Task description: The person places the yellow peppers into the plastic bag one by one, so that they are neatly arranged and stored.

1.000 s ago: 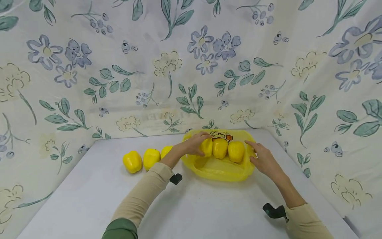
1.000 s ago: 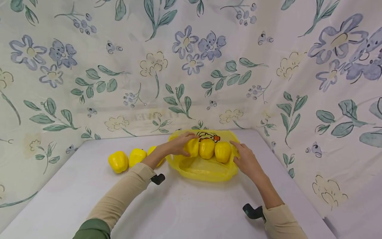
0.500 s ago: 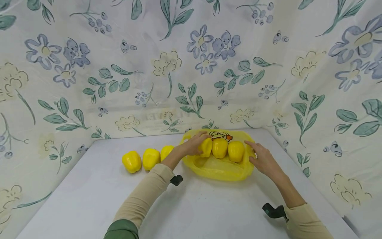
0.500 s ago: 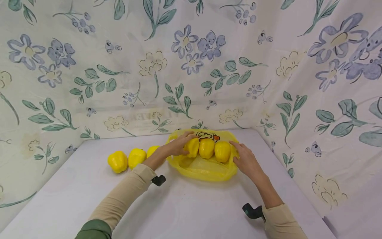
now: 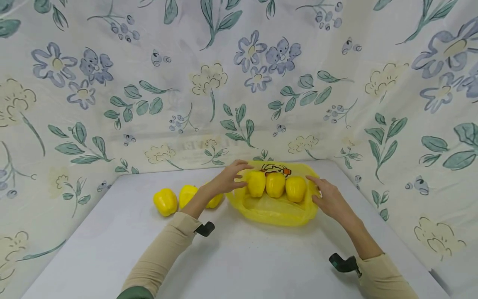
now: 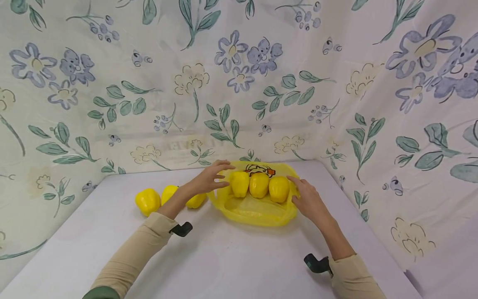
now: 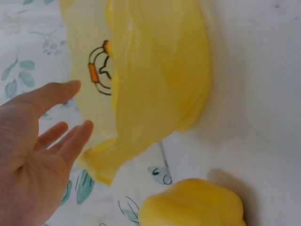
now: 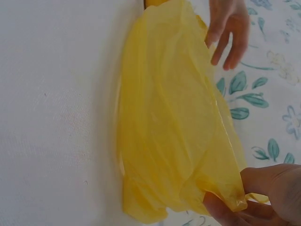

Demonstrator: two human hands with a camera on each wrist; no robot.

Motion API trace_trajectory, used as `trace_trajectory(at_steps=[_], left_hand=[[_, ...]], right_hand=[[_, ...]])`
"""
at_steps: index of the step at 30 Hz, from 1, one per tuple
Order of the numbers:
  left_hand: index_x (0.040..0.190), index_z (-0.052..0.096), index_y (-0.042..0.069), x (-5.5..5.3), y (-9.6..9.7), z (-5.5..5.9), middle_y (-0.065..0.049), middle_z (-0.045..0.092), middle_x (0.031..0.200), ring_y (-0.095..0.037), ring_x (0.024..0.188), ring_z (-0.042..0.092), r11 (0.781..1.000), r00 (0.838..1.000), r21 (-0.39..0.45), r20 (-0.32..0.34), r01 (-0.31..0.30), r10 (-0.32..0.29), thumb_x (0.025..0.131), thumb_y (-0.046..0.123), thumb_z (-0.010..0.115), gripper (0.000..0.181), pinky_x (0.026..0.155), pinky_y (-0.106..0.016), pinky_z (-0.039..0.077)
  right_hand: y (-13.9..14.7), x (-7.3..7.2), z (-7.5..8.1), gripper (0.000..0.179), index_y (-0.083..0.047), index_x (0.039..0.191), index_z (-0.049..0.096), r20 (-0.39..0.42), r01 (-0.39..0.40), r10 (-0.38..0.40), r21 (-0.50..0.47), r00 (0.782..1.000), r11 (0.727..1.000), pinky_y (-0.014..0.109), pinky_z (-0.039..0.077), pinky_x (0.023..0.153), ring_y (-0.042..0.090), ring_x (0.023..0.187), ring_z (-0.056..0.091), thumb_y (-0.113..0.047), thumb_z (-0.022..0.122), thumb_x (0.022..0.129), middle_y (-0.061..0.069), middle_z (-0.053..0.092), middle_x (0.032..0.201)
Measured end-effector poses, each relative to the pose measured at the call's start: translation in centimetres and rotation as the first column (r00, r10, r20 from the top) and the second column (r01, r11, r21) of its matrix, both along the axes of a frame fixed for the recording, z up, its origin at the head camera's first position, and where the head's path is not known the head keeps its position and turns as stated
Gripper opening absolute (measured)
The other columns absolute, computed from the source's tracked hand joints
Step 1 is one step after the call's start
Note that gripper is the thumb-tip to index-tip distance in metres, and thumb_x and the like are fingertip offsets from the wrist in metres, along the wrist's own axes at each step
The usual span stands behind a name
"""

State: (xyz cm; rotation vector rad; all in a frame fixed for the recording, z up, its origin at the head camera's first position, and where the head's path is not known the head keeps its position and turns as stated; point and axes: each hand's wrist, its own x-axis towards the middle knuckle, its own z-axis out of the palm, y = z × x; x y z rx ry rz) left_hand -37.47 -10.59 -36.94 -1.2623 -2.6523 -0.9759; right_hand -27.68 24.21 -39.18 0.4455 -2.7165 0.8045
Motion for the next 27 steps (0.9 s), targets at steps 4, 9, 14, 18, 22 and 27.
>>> trace_trajectory(at_steps=[4, 9, 14, 18, 22, 27], left_hand=[[0.139, 0.051, 0.005, 1.1, -1.8, 0.3, -0.024, 0.037, 0.148, -0.04, 0.132, 0.047, 0.993, 1.0, 0.12, 0.02, 0.021, -0.024, 0.088, 0.008, 0.071, 0.054, 0.101, -0.049, 0.051], [0.14, 0.051, 0.005, 2.4, -4.8, 0.4, -0.021, 0.034, 0.152, -0.038, 0.138, 0.042, 0.988, 0.998, 0.156, 0.061, -0.022, 0.013, 0.088, 0.01, 0.072, 0.056, 0.106, -0.049, 0.047], [0.14, 0.052, 0.01, 3.7, -8.3, 0.5, -0.015, 0.033, 0.153, -0.034, 0.139, 0.039, 0.988, 0.993, 0.105, 0.029, -0.117, 0.115, 0.087, 0.016, 0.074, 0.057, 0.106, -0.048, 0.047], [0.138, 0.054, 0.016, 4.8, -11.2, 0.2, -0.013, 0.034, 0.154, -0.034, 0.139, 0.04, 0.976, 0.978, 0.071, -0.02, -0.207, 0.209, 0.087, 0.021, 0.075, 0.055, 0.106, -0.05, 0.047], [0.136, 0.056, 0.017, 5.8, -14.0, -0.3, -0.015, 0.036, 0.153, -0.037, 0.138, 0.04, 0.954, 0.951, 0.05, -0.074, -0.296, 0.299, 0.086, 0.024, 0.076, 0.055, 0.108, -0.057, 0.044], [0.138, 0.054, 0.014, 6.7, -17.0, -1.2, -0.021, 0.037, 0.151, -0.045, 0.135, 0.04, 0.927, 0.92, 0.026, -0.109, -0.375, 0.375, 0.084, 0.024, 0.078, 0.06, 0.105, -0.07, 0.037]], right_hand=[[0.0, -0.1, 0.0, 0.059, -0.001, 0.143, 0.045, 0.002, 0.001, -0.001, 0.001, 1.0, 1.0, 0.053, 0.055, 0.088, 0.038, 0.102, 0.059, 0.006, 0.063, 0.086, 0.029, 0.06, 0.12], [0.0, -0.1, -0.2, 0.059, -0.001, 0.142, 0.045, -0.007, 0.001, -0.001, 0.009, 1.0, 1.0, 0.052, 0.055, 0.087, 0.036, 0.099, 0.059, 0.004, 0.064, 0.086, 0.028, 0.061, 0.118], [0.0, -0.1, -0.3, 0.061, -0.002, 0.143, 0.045, 0.008, 0.009, -0.009, 0.01, 1.0, 1.0, 0.051, 0.055, 0.086, 0.035, 0.099, 0.058, 0.0, 0.067, 0.087, 0.027, 0.061, 0.117], [0.0, -0.2, -0.3, 0.064, -0.002, 0.144, 0.043, 0.024, 0.013, -0.013, 0.012, 1.0, 1.0, 0.052, 0.054, 0.088, 0.037, 0.103, 0.057, -0.005, 0.071, 0.086, 0.028, 0.059, 0.121], [0.0, -0.1, -0.3, 0.067, -0.004, 0.146, 0.042, 0.037, 0.022, -0.023, 0.017, 0.999, 1.0, 0.055, 0.053, 0.093, 0.039, 0.107, 0.057, -0.009, 0.073, 0.086, 0.029, 0.057, 0.128], [0.0, 0.0, -0.4, 0.069, -0.005, 0.147, 0.04, 0.05, 0.031, -0.032, 0.022, 0.998, 0.999, 0.056, 0.052, 0.095, 0.04, 0.11, 0.057, -0.01, 0.073, 0.086, 0.028, 0.054, 0.133]])
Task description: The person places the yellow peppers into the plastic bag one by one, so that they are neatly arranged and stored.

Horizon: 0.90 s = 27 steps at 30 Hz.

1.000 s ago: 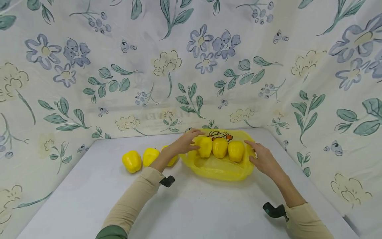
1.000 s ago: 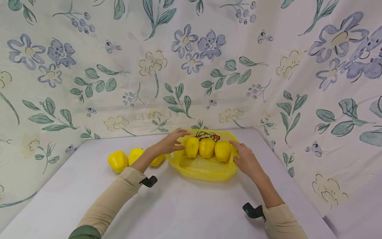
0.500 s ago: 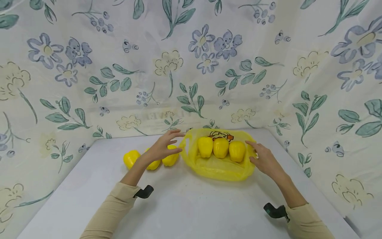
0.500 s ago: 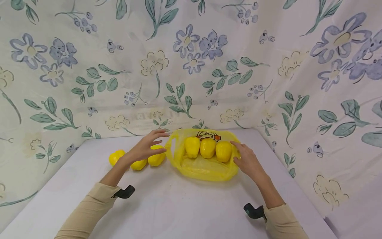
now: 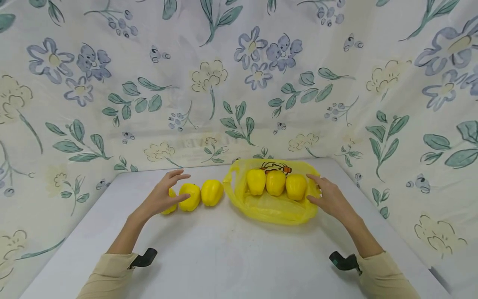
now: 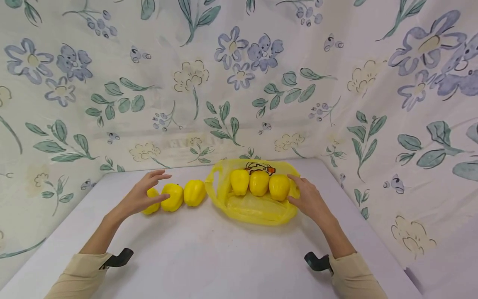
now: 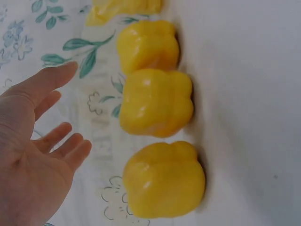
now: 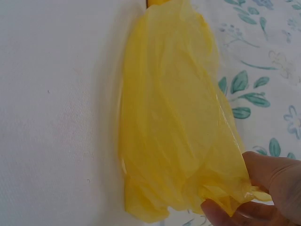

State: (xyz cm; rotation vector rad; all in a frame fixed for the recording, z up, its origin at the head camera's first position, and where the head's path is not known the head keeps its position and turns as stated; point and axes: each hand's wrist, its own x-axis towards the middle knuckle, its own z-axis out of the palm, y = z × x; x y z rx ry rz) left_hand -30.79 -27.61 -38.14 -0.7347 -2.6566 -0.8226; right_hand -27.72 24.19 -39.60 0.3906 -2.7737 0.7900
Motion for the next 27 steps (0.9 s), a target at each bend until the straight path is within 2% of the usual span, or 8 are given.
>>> trace_trajectory(at_steps=[6, 13, 16, 19, 21, 27], left_hand=[[0.143, 0.048, 0.013, 0.7, -2.4, -1.0, -0.023, 0.034, 0.153, -0.047, 0.135, 0.038, 0.997, 0.995, 0.007, 0.062, -0.073, 0.073, 0.082, 0.023, 0.08, 0.07, 0.106, -0.068, 0.037], [0.146, 0.043, 0.013, 1.1, -4.6, -1.2, -0.028, 0.026, 0.155, -0.053, 0.137, 0.03, 0.987, 0.982, -0.044, 0.106, -0.153, 0.157, 0.078, 0.031, 0.083, 0.081, 0.103, -0.076, 0.031], [0.149, 0.039, 0.013, 1.1, -5.6, -1.3, -0.029, 0.022, 0.156, -0.054, 0.139, 0.026, 0.98, 0.971, -0.06, 0.142, -0.188, 0.194, 0.076, 0.037, 0.084, 0.089, 0.103, -0.077, 0.029], [0.152, 0.031, 0.013, 1.2, -6.3, -1.5, -0.03, 0.018, 0.157, -0.055, 0.139, 0.023, 0.974, 0.953, -0.082, 0.207, -0.209, 0.222, 0.074, 0.043, 0.084, 0.098, 0.103, -0.078, 0.028], [0.154, 0.026, 0.012, 1.2, -6.5, -1.8, -0.033, 0.016, 0.156, -0.056, 0.139, 0.022, 0.974, 0.942, -0.089, 0.249, -0.21, 0.225, 0.074, 0.046, 0.083, 0.104, 0.103, -0.078, 0.028], [0.155, 0.018, 0.005, 1.2, -7.0, -3.0, -0.037, 0.018, 0.153, -0.055, 0.135, 0.029, 0.98, 0.928, -0.066, 0.316, -0.186, 0.197, 0.077, 0.043, 0.082, 0.108, 0.104, -0.07, 0.037]], right_hand=[[-0.1, 0.0, 0.1, 0.069, -0.005, 0.147, 0.041, 0.017, 0.008, -0.008, -0.005, 1.0, 1.0, 0.056, 0.053, 0.095, 0.04, 0.111, 0.057, -0.011, 0.073, 0.087, 0.028, 0.054, 0.133], [-0.2, -0.1, 0.1, 0.069, -0.005, 0.147, 0.041, 0.026, 0.004, -0.004, -0.005, 1.0, 1.0, 0.056, 0.052, 0.096, 0.04, 0.112, 0.056, -0.012, 0.073, 0.086, 0.028, 0.054, 0.135], [-0.2, -0.1, 0.1, 0.069, -0.004, 0.147, 0.04, 0.031, 0.004, -0.004, -0.002, 1.0, 1.0, 0.057, 0.05, 0.098, 0.041, 0.113, 0.056, -0.012, 0.073, 0.087, 0.028, 0.052, 0.137], [-0.2, 0.0, 0.2, 0.069, -0.004, 0.147, 0.04, 0.041, 0.008, -0.008, 0.0, 0.999, 1.0, 0.057, 0.05, 0.099, 0.042, 0.115, 0.055, -0.012, 0.072, 0.087, 0.028, 0.051, 0.138], [-0.2, 0.0, 0.1, 0.069, -0.004, 0.147, 0.04, 0.041, 0.008, -0.008, 0.004, 0.999, 1.0, 0.057, 0.049, 0.099, 0.042, 0.116, 0.055, -0.012, 0.072, 0.087, 0.028, 0.05, 0.138], [-0.2, 0.0, 0.1, 0.068, -0.004, 0.147, 0.04, 0.026, -0.003, 0.003, 0.01, 1.0, 1.0, 0.057, 0.05, 0.099, 0.042, 0.114, 0.056, -0.011, 0.072, 0.087, 0.029, 0.051, 0.138]])
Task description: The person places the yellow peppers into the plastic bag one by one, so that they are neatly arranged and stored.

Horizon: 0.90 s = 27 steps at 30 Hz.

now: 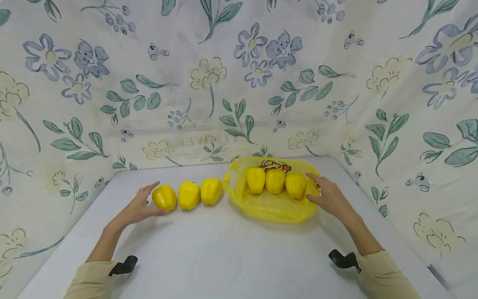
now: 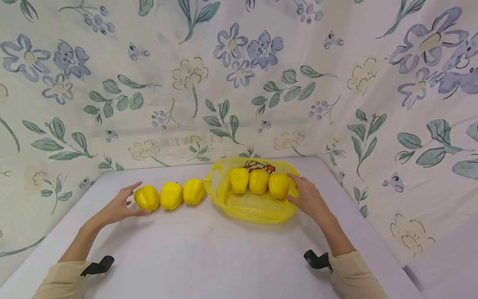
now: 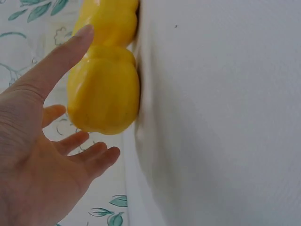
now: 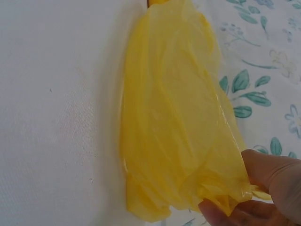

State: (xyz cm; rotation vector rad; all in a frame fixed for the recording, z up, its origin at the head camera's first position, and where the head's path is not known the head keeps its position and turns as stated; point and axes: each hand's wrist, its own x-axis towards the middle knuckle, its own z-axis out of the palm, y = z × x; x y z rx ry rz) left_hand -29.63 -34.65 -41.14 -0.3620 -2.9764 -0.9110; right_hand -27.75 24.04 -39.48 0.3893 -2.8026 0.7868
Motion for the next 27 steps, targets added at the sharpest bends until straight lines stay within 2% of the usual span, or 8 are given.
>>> trace_trajectory(at_steps=[7, 14, 20, 24, 27], left_hand=[[0.156, 0.012, 0.002, -0.8, -0.1, -1.5, -0.035, 0.022, 0.15, -0.053, 0.132, 0.036, 1.0, 1.0, 0.024, 0.02, -0.012, 0.012, 0.079, 0.039, 0.081, 0.109, 0.104, -0.065, 0.041], [0.157, 0.011, 0.004, -1.3, -0.3, -1.8, -0.033, 0.023, 0.152, -0.051, 0.133, 0.036, 0.998, 1.0, 0.058, 0.02, -0.023, 0.022, 0.083, 0.037, 0.078, 0.105, 0.105, -0.061, 0.043], [0.157, 0.013, 0.005, -1.4, -0.2, -1.9, -0.031, 0.023, 0.154, -0.05, 0.134, 0.036, 0.997, 0.999, 0.066, 0.036, -0.041, 0.038, 0.083, 0.037, 0.078, 0.104, 0.106, -0.06, 0.042], [0.157, 0.015, 0.005, -1.3, -0.2, -1.9, -0.03, 0.024, 0.154, -0.05, 0.134, 0.036, 0.997, 0.999, 0.073, 0.041, -0.038, 0.035, 0.082, 0.037, 0.078, 0.103, 0.105, -0.059, 0.044], [0.156, 0.015, 0.005, -1.2, -0.3, -1.8, -0.03, 0.025, 0.154, -0.05, 0.133, 0.038, 0.997, 0.999, 0.067, 0.039, -0.039, 0.037, 0.082, 0.038, 0.078, 0.103, 0.104, -0.057, 0.046]], right_hand=[[0.4, 0.1, 0.0, 0.069, -0.004, 0.148, 0.039, 0.024, -0.041, 0.041, -0.021, 0.999, 0.999, 0.056, 0.052, 0.095, 0.043, 0.114, 0.056, 0.002, 0.067, 0.085, 0.029, 0.05, 0.14], [0.6, -0.1, 0.2, 0.067, -0.007, 0.149, 0.037, 0.067, -0.017, 0.019, -0.03, 0.998, 0.999, 0.056, 0.052, 0.096, 0.043, 0.117, 0.053, 0.007, 0.058, 0.088, 0.028, 0.046, 0.144], [0.8, -0.1, 0.0, 0.059, -0.004, 0.147, 0.039, -0.013, -0.002, 0.002, -0.042, 1.0, 0.999, 0.058, 0.05, 0.097, 0.042, 0.113, 0.055, 0.007, 0.052, 0.091, 0.03, 0.053, 0.134], [0.9, -0.3, -0.1, 0.054, -0.001, 0.146, 0.041, -0.067, 0.003, -0.006, -0.044, 0.998, 0.999, 0.06, 0.046, 0.101, 0.045, 0.118, 0.054, 0.007, 0.05, 0.093, 0.032, 0.053, 0.133], [1.0, -0.4, -0.2, 0.052, -0.002, 0.145, 0.042, -0.07, 0.013, -0.017, -0.05, 0.997, 0.999, 0.062, 0.042, 0.105, 0.046, 0.124, 0.05, 0.005, 0.051, 0.095, 0.032, 0.051, 0.136]])
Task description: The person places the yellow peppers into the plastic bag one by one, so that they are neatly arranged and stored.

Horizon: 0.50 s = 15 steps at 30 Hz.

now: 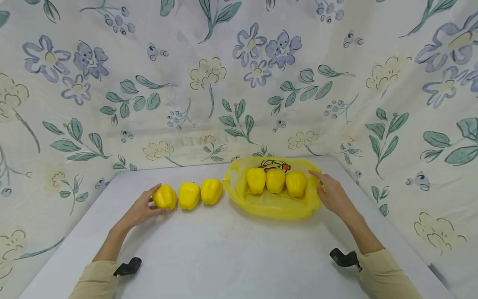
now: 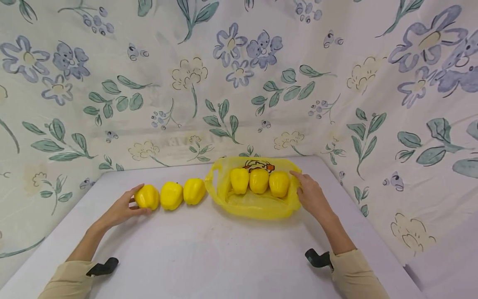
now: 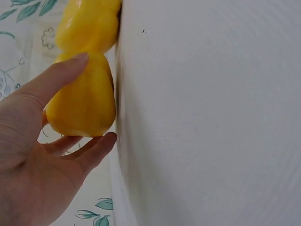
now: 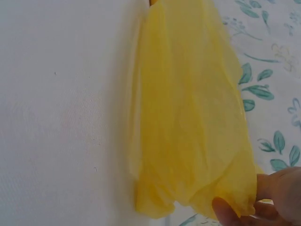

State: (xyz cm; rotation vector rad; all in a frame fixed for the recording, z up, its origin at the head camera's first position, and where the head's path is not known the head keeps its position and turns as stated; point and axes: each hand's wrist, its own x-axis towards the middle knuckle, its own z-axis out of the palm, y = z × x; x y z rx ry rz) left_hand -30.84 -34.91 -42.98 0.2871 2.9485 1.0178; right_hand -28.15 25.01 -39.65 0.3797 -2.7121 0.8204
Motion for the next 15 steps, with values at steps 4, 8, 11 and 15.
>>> trace_trajectory(at_steps=[4, 8, 11, 15], left_hand=[[0.156, 0.016, 0.005, 0.1, -0.2, 0.2, -0.03, 0.027, 0.153, -0.05, 0.131, 0.041, 1.0, 1.0, -0.012, -0.025, -0.001, 0.001, 0.084, 0.037, 0.077, 0.1, 0.103, -0.056, 0.047], [0.156, 0.017, 0.004, 0.1, -0.3, 0.7, -0.031, 0.028, 0.152, -0.05, 0.129, 0.042, 1.0, 0.998, -0.017, -0.058, 0.002, -0.003, 0.085, 0.035, 0.076, 0.098, 0.101, -0.055, 0.049], [0.156, 0.016, 0.005, 0.1, -0.3, 1.0, -0.032, 0.028, 0.151, -0.05, 0.129, 0.042, 1.0, 0.997, -0.016, -0.077, 0.006, -0.007, 0.085, 0.036, 0.076, 0.098, 0.1, -0.055, 0.049], [0.157, 0.015, 0.005, 0.2, -0.2, 1.4, -0.031, 0.027, 0.152, -0.05, 0.129, 0.042, 1.0, 0.996, -0.006, -0.09, 0.012, -0.012, 0.084, 0.04, 0.076, 0.101, 0.1, -0.055, 0.05]], right_hand=[[-0.1, 0.0, 0.0, 0.054, -0.003, 0.145, 0.042, 0.011, 0.008, -0.008, 0.006, 1.0, 1.0, 0.061, 0.043, 0.104, 0.047, 0.125, 0.049, -0.001, 0.058, 0.094, 0.031, 0.049, 0.139], [-0.1, 0.0, -0.1, 0.059, -0.004, 0.146, 0.041, 0.033, 0.015, -0.016, 0.02, 0.999, 1.0, 0.061, 0.04, 0.107, 0.047, 0.131, 0.045, -0.009, 0.065, 0.092, 0.029, 0.046, 0.144], [-0.2, 0.0, 0.0, 0.063, -0.004, 0.147, 0.04, 0.053, 0.02, -0.022, 0.037, 0.998, 0.999, 0.063, 0.037, 0.109, 0.049, 0.134, 0.041, -0.013, 0.067, 0.091, 0.028, 0.043, 0.147], [-0.3, 0.1, -0.1, 0.068, -0.005, 0.149, 0.036, 0.088, 0.02, -0.025, 0.057, 0.996, 0.998, 0.064, 0.036, 0.109, 0.05, 0.134, 0.04, -0.018, 0.068, 0.091, 0.029, 0.042, 0.148]])
